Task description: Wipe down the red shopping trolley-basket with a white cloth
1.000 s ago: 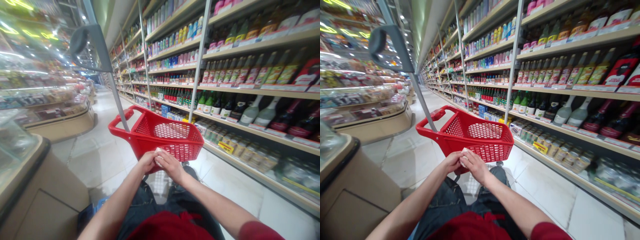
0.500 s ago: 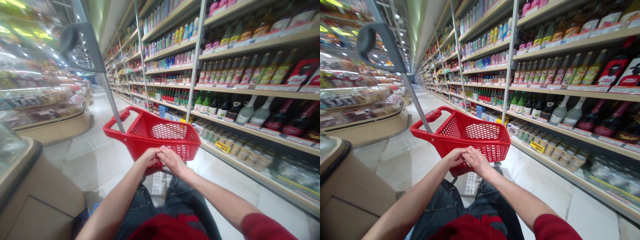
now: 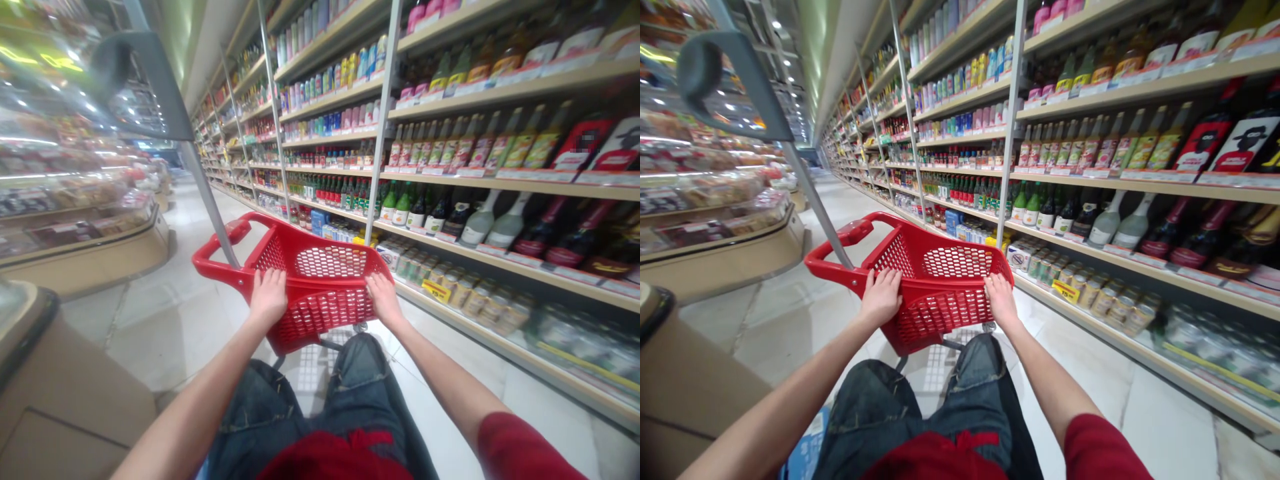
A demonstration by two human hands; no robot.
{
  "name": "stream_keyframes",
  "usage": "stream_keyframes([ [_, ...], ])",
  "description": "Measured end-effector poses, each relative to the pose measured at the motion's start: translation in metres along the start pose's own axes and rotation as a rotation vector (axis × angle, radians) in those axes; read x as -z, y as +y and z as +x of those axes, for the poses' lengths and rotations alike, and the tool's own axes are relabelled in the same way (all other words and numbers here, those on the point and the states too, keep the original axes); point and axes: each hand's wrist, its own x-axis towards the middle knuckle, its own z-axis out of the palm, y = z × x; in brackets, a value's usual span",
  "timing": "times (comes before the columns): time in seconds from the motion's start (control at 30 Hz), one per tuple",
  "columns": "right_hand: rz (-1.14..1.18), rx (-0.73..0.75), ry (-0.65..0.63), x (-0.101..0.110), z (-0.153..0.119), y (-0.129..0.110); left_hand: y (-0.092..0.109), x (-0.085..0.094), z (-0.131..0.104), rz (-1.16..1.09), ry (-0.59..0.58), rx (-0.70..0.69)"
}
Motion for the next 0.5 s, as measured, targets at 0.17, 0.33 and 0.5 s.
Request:
stream_keyframes([
  [0.17, 0.048, 0.059, 0.066, -0.008, 0.005, -0.009, 0.007, 0.003, -0.001, 0.044, -0.012, -0.008],
  [0.33, 0.122, 0.206, 0.048, -0.011, 0.014, -0.027, 0.007, 0.004, -0.006, 0.064, -0.022, -0.023],
  [0.5, 0.058, -0.026, 0.054, 0.016, 0.003, 0.025, 0.013, 0.004, -0.009, 0.067, -0.011, -0.018],
])
